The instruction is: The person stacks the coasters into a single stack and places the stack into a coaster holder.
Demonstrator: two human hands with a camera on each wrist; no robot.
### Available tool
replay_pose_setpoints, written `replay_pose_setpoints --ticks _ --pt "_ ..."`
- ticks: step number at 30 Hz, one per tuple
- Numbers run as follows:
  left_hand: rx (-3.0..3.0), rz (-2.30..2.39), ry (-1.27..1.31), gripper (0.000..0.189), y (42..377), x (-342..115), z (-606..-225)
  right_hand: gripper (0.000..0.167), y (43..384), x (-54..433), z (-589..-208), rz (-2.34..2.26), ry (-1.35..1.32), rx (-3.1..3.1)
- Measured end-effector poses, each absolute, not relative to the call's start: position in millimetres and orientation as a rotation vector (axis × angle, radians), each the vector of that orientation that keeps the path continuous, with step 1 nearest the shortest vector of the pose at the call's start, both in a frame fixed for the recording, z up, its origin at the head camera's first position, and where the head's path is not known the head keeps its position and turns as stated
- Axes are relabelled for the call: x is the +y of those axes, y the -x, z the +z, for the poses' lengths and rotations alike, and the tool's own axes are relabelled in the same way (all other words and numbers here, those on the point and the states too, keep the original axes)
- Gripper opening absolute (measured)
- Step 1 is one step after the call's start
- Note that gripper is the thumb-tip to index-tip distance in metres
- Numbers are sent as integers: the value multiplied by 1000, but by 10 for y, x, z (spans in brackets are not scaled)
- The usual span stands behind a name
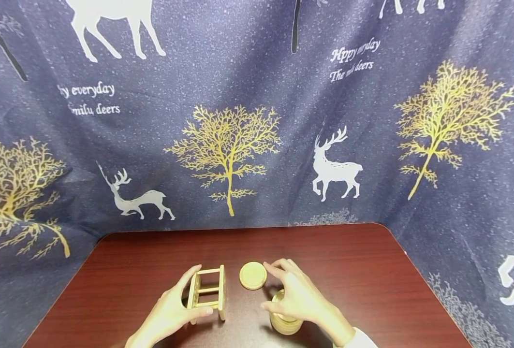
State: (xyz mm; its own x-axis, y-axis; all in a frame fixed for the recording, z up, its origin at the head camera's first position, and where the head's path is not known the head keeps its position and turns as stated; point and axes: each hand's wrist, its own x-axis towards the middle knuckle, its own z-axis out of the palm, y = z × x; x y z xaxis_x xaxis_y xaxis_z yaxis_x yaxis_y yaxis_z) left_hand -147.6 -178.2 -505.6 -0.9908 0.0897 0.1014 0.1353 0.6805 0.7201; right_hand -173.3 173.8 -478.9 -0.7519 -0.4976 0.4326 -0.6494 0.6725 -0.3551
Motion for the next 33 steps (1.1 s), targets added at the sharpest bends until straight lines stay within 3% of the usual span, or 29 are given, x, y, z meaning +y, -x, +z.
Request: replay_pose_setpoints --ticks 33 --pt "-2836 -1252 171 116 1486 -1798 -5062 89 1936 1576 -4728 717 -911 -2664"
